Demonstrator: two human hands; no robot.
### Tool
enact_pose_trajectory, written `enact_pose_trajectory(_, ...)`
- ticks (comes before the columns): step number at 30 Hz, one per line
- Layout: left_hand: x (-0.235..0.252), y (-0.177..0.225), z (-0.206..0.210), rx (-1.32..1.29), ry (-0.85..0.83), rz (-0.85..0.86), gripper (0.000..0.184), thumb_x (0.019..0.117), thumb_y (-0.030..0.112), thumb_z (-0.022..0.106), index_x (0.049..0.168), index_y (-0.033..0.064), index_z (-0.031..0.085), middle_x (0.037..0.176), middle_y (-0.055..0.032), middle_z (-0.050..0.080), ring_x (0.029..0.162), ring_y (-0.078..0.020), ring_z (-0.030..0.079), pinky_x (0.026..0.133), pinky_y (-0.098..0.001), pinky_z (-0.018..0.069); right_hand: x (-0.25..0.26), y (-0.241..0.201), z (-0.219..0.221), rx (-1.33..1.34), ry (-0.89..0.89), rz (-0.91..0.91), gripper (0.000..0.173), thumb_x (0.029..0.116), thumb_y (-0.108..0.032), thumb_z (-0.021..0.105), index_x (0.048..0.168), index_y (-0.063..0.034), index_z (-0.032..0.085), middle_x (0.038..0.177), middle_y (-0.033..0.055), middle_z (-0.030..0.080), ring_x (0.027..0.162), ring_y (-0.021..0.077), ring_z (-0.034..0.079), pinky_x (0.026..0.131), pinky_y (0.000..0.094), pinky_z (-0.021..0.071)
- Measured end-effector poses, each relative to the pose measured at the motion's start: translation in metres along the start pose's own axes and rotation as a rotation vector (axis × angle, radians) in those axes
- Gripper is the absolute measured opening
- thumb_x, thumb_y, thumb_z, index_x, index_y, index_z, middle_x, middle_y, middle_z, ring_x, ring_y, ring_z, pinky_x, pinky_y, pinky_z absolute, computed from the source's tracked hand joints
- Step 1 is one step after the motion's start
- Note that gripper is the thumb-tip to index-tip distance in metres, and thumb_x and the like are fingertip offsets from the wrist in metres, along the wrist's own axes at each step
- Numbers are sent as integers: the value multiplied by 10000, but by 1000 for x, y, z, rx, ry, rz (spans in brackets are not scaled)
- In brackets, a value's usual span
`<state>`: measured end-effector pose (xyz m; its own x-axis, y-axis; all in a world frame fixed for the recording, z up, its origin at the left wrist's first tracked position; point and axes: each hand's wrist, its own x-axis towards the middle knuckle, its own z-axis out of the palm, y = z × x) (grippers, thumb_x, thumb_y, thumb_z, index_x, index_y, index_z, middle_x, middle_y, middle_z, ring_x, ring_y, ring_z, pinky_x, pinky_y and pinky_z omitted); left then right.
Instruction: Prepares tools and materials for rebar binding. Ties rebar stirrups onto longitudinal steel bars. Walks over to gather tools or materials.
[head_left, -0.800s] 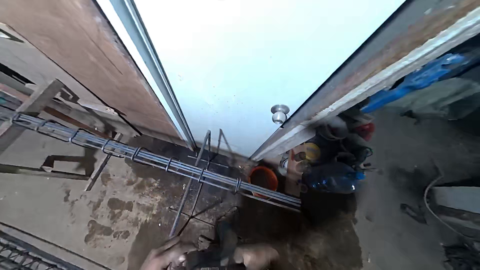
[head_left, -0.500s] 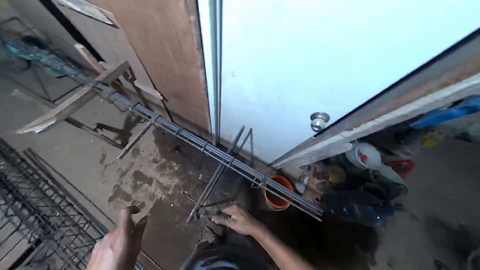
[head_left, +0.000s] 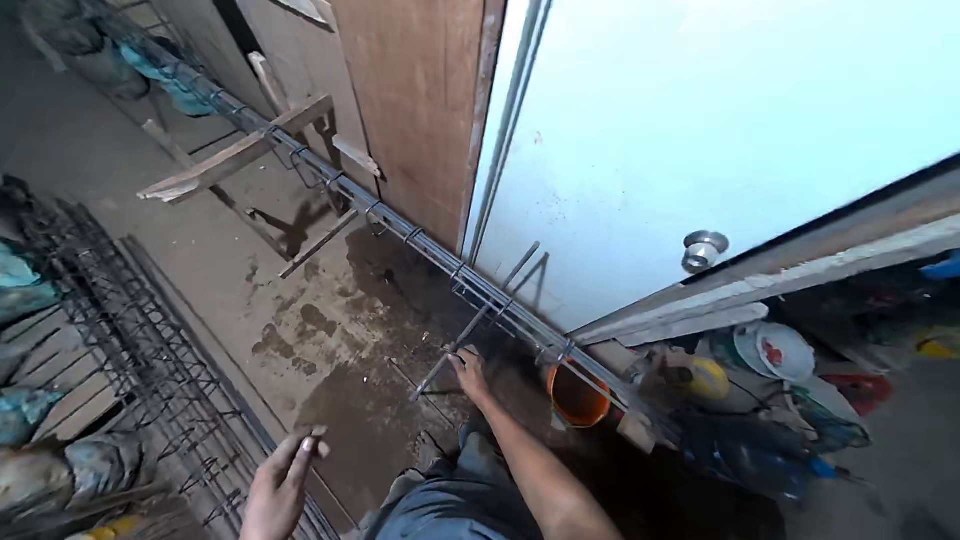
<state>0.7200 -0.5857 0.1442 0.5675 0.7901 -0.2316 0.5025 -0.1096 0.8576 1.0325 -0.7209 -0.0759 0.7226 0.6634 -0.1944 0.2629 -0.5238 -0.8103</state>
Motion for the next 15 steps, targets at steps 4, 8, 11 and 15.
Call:
enact_pose_trajectory(4,6,8,13,-221,-20,79,308,1049,103,426,1180,-11,680,920,-26,748,877,-124,712,902,-313,586,2,-5,5,-161,-81,147,318,1029,-237,619,1148,37,728,1227,244,680,1219,366,623,1095,472,462)
enact_pose_trajectory(8,-1,27,30,-383,-96,123,274,1049,82,437,1159,19,680,933,-18,753,871,-125,720,877,-308,602,-40,-90,-28,27,159,197,386,1010,-234,619,1344,-43,651,1321,202,640,1212,314,635,1059,452,518)
enact_pose_trajectory(11,1,42,60,-575,-264,171,273,1074,111,452,1129,155,716,973,29,763,903,-104,722,885,-291,597,-112,-148,-71,203,57,-152,359,1038,-240,580,1343,-75,673,1318,153,667,1231,248,639,1082,434,512)
enact_pose_trajectory(15,1,79,121,-797,-384,88,298,1082,103,410,1087,134,706,936,-12,746,871,-133,717,847,-316,612,-174,-150,-97,187,-157,-275,353,1082,-255,514,1306,-20,651,1242,169,696,1170,263,673,1049,447,520)
